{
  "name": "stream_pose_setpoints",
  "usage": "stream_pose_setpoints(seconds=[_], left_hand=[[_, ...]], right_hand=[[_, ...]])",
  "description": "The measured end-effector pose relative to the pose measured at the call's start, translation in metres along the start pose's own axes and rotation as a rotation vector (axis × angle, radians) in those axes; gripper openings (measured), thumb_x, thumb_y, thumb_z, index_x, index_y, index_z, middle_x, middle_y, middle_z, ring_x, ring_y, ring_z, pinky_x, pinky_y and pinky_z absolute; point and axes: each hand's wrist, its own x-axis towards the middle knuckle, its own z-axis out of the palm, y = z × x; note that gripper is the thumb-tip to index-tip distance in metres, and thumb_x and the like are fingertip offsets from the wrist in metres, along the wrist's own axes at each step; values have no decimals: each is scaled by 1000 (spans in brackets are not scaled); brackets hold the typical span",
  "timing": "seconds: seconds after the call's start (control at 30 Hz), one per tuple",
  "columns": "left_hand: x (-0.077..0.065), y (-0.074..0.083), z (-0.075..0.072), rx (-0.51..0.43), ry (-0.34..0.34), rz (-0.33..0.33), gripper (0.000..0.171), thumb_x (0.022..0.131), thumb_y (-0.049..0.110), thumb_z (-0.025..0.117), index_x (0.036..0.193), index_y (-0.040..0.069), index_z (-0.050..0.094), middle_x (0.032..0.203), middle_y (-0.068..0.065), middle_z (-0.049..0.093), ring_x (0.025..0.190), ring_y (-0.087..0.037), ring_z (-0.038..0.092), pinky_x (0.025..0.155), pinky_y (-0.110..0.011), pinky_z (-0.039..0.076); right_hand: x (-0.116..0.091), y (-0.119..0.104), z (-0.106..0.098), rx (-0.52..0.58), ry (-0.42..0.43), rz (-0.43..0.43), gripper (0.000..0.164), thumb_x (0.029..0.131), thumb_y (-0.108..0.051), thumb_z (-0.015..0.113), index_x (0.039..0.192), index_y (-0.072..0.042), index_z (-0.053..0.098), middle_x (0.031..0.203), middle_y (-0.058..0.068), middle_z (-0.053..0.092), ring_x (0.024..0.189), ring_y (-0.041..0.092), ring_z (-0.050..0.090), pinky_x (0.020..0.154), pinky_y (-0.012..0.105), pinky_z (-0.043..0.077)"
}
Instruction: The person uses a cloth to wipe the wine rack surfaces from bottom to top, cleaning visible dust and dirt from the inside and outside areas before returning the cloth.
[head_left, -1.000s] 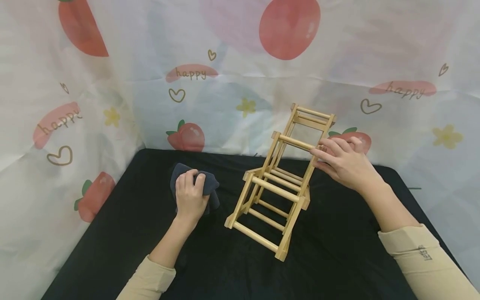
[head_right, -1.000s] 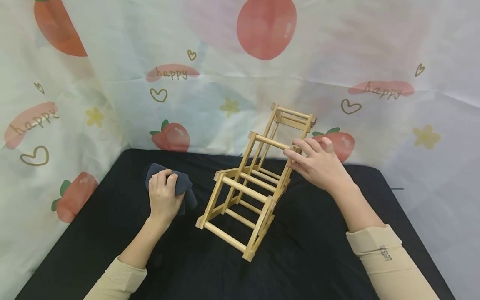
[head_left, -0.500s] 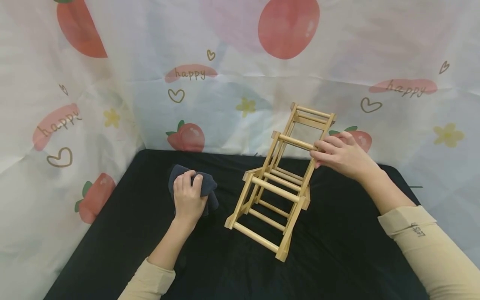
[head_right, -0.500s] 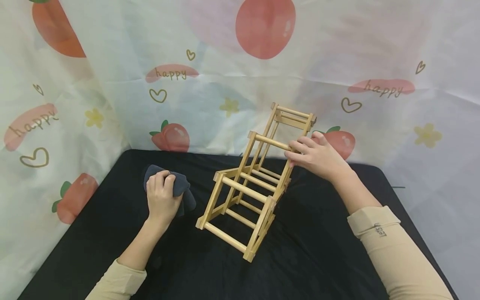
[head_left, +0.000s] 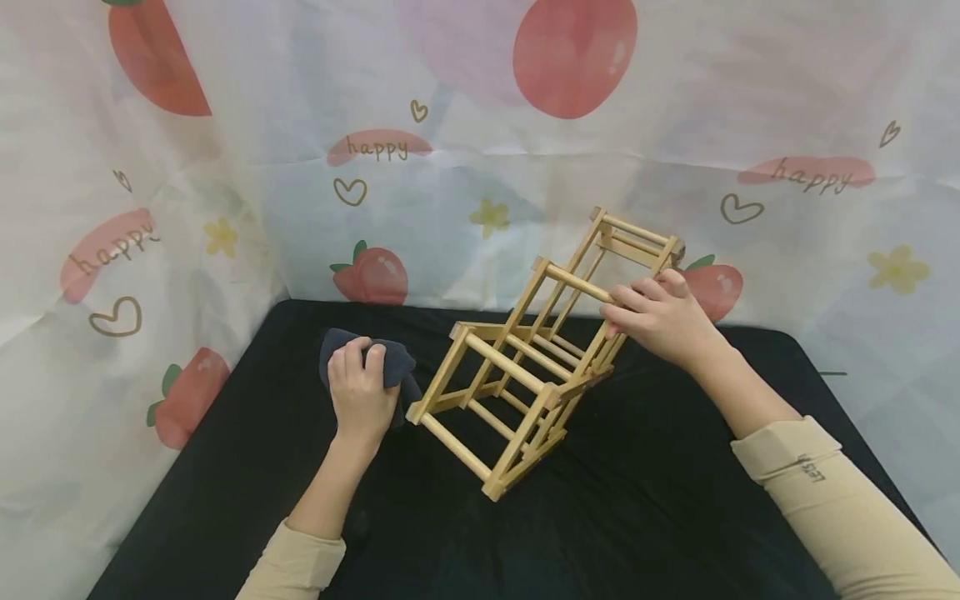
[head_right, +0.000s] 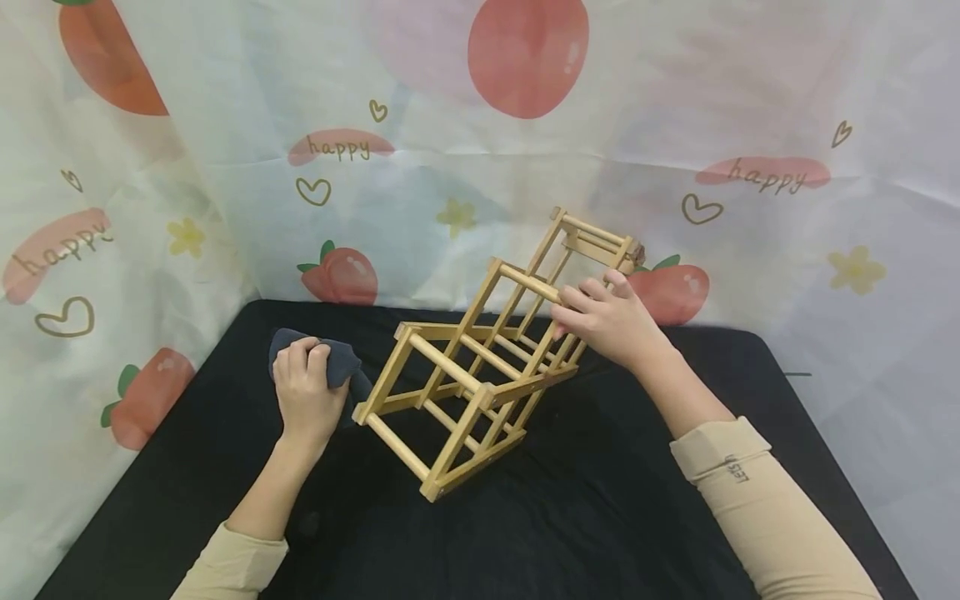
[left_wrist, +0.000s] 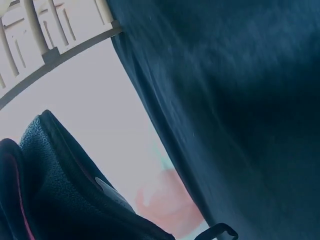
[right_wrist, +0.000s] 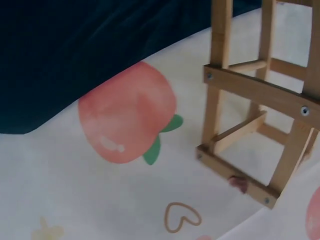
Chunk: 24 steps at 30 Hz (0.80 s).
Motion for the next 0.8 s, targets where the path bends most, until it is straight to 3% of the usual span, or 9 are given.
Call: stream_pose_setpoints(seconds=[0.13,0.4,0.8], left_hand=[[1,-10,-5,18,20,-33,20,76,6,63,88,1,47,91,-21,50,77,-37,45,72,-49,38],[5,-27,-14,59,76,-69,23,74,3,64,88,0,46,90,-23,49,76,-39,43,69,-49,36],[5,-34,-22,54,122,-93,22,74,2,61,88,-1,45,89,-23,48,74,-38,41,68,-49,34]], right_hand=[[8,-9,1,-49,3,22,32,96,-29,38,76,-8,49,75,5,47,60,22,29,67,43,17],[16,-21,2,-113,-18,71,32,95,-30,39,74,-6,46,72,6,41,59,23,28,67,43,16],[29,-42,-2,-136,-106,168,36,96,-32,37,74,-4,45,69,6,36,61,23,27,72,46,16]])
